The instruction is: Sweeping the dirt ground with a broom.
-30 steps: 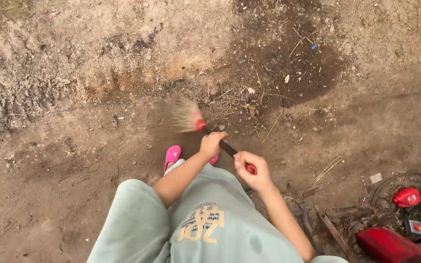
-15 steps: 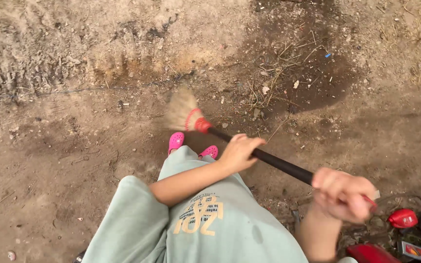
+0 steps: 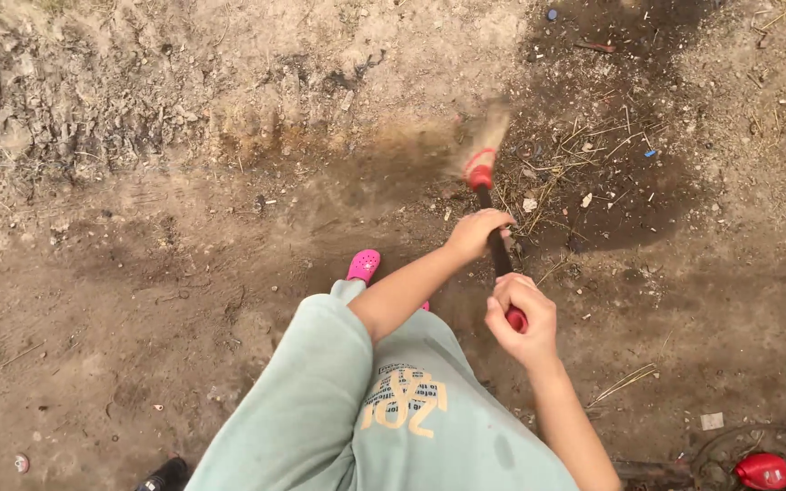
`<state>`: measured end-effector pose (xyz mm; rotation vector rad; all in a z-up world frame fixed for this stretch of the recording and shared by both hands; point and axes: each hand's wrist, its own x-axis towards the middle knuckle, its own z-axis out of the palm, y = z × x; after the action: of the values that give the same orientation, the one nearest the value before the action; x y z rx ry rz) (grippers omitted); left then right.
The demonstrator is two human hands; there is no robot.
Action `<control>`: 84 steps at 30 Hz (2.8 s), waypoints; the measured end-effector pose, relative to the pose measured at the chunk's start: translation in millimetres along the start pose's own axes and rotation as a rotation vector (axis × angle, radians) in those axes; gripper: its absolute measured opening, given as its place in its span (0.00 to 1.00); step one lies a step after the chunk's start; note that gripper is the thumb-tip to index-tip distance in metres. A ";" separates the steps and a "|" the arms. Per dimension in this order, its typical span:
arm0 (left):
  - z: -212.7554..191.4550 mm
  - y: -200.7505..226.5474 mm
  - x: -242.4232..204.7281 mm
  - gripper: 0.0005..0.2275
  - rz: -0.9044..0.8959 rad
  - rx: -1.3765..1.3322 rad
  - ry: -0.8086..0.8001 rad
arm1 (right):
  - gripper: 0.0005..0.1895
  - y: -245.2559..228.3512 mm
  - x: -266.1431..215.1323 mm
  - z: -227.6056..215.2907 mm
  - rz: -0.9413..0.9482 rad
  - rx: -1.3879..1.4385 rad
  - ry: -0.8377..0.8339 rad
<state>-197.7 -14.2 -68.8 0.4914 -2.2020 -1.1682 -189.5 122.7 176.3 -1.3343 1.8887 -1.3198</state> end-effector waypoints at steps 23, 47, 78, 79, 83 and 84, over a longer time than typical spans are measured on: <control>-161.9 -119.4 -118.0 0.17 -0.362 0.154 -0.131 | 0.10 33.8 69.7 136.1 0.025 0.208 -0.401; -118.2 -97.9 -20.4 0.08 -0.131 -0.011 -0.073 | 0.16 1.5 89.4 107.6 0.109 -0.326 -0.428; -185.7 12.3 -65.0 0.14 -0.104 -0.047 -0.460 | 0.10 -1.1 49.2 35.4 -0.373 0.989 0.117; -185.7 -21.8 -83.7 0.16 -0.269 0.099 -0.537 | 0.11 20.3 45.1 63.3 -0.082 0.837 -0.009; -146.6 -86.9 -120.3 0.17 -0.457 0.271 -0.663 | 0.14 26.3 37.9 100.2 0.214 0.520 -0.212; -134.6 -74.4 -97.8 0.17 -0.452 0.274 -0.673 | 0.14 14.6 45.5 88.8 0.216 0.523 -0.200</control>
<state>-32.5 -82.7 -104.0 0.8366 -2.9601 -1.4147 -144.1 44.3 132.0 -0.9256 1.3782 -1.3822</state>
